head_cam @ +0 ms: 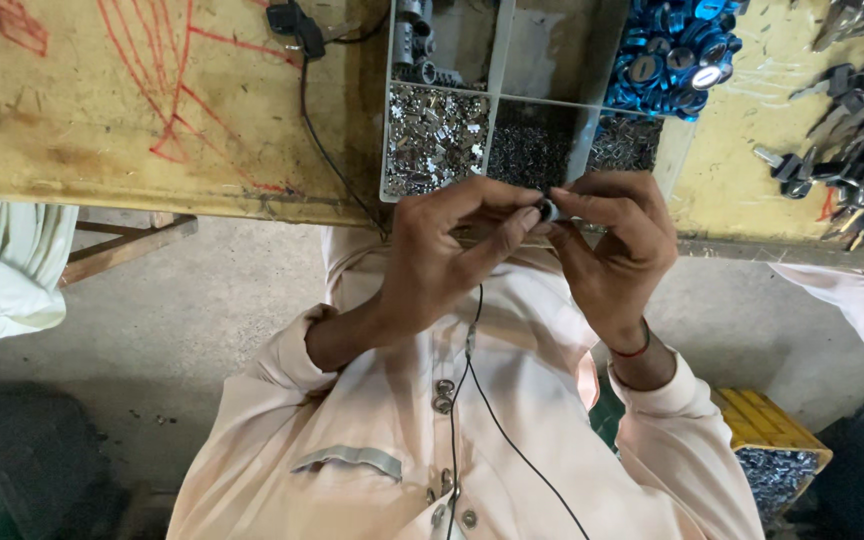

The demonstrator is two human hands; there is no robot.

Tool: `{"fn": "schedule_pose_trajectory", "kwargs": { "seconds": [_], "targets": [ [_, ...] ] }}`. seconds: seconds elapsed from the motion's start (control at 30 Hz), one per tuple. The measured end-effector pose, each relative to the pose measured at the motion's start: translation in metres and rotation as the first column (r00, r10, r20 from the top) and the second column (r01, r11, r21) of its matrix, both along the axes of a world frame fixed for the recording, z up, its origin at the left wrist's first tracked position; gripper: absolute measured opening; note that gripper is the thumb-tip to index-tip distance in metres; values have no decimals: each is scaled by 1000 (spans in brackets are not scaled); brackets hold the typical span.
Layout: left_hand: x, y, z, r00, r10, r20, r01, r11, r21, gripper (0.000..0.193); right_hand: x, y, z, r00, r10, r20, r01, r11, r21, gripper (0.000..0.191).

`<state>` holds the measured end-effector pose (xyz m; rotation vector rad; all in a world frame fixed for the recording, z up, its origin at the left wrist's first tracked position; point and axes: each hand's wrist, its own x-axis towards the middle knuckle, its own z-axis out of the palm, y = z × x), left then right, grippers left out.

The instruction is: The person sits at a workbench assembling padlocks by hand. They pick small metal pins and springs from a compartment tray, insert them into blue lock bodies, and press the components into place, placing finished assemblies aside and repeating the cycle.

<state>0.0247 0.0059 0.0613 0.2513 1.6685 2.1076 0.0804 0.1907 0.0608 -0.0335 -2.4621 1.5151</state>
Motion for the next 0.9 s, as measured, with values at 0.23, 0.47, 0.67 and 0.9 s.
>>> {"fn": "schedule_pose_trajectory", "kwargs": {
  "seconds": [0.23,0.47,0.67,0.9],
  "targets": [
    [-5,-4,-11,996,-28,87,29,1000,-4,16,-1,7,-2,999,48,-16,-47,996,77,36],
    [-5,-4,-11,991,-55,122,53,998,19,15,1,10,-5,999,50,-23,-48,998,49,37],
    [-8,-7,-11,993,-82,85,80,997,25,11,-1,13,-5,995,86,-57,-79,990,120,35],
    [-13,-6,-5,978,-126,-164,86,969,-231,10,-2,13,7,992,120,-47,-102,954,282,33]
  ]
}}
